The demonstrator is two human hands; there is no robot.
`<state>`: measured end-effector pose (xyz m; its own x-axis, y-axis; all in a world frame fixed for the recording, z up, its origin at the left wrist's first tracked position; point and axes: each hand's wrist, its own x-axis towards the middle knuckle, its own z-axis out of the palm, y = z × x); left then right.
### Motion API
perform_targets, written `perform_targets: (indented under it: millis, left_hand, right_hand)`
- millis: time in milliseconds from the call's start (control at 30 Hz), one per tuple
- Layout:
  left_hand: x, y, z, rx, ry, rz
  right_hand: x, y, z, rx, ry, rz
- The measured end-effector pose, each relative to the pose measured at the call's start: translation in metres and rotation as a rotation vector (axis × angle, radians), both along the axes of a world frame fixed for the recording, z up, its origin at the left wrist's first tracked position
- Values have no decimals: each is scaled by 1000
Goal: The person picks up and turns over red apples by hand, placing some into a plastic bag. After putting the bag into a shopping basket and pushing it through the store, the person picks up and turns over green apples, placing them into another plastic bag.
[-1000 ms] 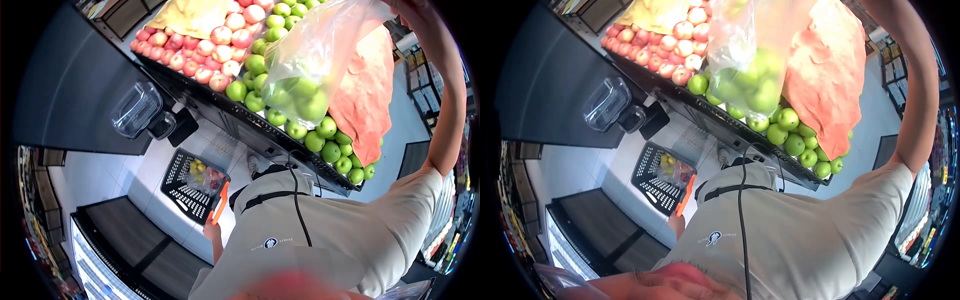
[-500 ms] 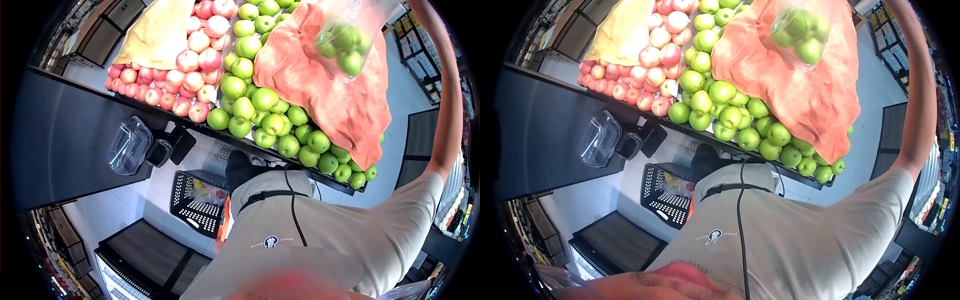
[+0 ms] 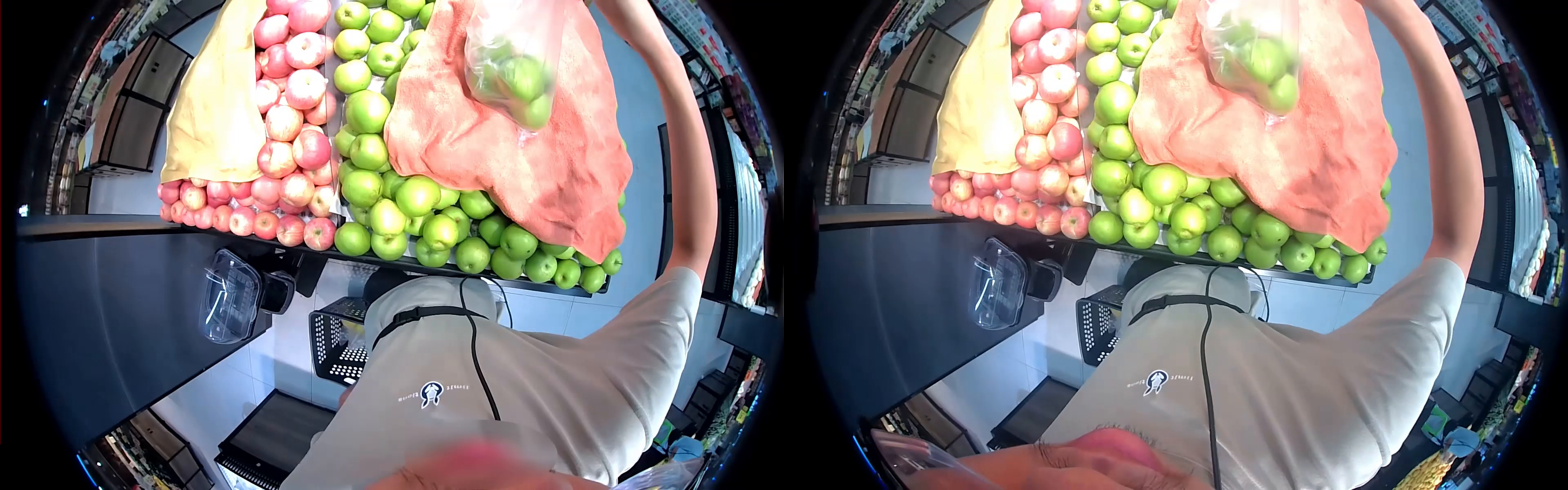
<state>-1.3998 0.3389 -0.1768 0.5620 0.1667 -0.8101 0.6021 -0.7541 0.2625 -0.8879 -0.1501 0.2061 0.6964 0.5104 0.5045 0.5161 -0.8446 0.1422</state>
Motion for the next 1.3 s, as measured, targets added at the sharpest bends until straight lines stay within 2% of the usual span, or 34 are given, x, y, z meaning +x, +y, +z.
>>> perform_targets:
  millis: [133,167,233,267,367,400,433,533,567,633,700,733,833,900,967,1033,1100,1167,1200,1233,1300]
  left_hand:
    - [134,31,39,-291,-57,-231]
    - [155,48,6,-349,-66,-311]
    - [241,13,76,-425,-205,-265]
    - [276,-2,93,-478,-389,-322]
    - [360,-72,160,-692,-673,-298]
    - [382,-96,183,-716,-789,-369]
    - [406,-122,189,-819,-981,-391]
    - [467,-196,217,-912,-1320,-365]
    - [487,-218,216,-869,-1414,-368]
    - [516,-248,213,-828,-1503,-368]
    - [531,-263,209,-814,-1446,-501]
    - [534,-264,213,-960,-1208,-500]
    - [536,-263,202,-1035,-1151,-410]
    - [532,-255,201,-1022,-1185,-361]
    - [527,-247,205,-1098,-1227,-218]
    - [521,-242,205,-1102,-1247,-202]
    - [516,-243,204,-1110,-1317,-199]
    - [508,-245,206,-1105,-1338,-201]
    - [502,-246,208,-1092,-1363,-207]
    - [495,-244,211,-1098,-1359,-208]
    - [485,-240,217,-978,-1384,-285]
  right_hand:
    - [-1,4,-24,-40,-61,-47]
    - [-3,3,-31,-37,4,-102]
    - [-6,4,-40,-38,-49,-68]
    - [-5,1,-44,-63,-96,-54]
    - [-11,1,-44,-54,-188,-17]
    - [-15,0,-45,-47,-187,-29]
    - [-18,2,-43,-53,-192,-30]
    - [-34,11,-42,27,-81,-94]
    - [-35,10,-47,22,-84,-94]
    - [-37,2,-58,-117,-242,-58]
    - [-47,1,-59,-47,-151,-61]
    - [-54,2,-58,-34,-170,-57]
    - [-74,0,-61,0,-194,-47]
    - [-92,-2,-65,65,-154,-108]
    - [-108,2,-66,100,-69,-153]
    - [-127,14,-53,42,119,-323]
    - [-136,36,-44,3,51,-295]
    - [-136,62,-40,390,-72,-57]
    - [-125,75,-47,532,-7,80]
    - [-114,92,-54,484,35,14]
    - [-69,94,-86,546,149,-2]
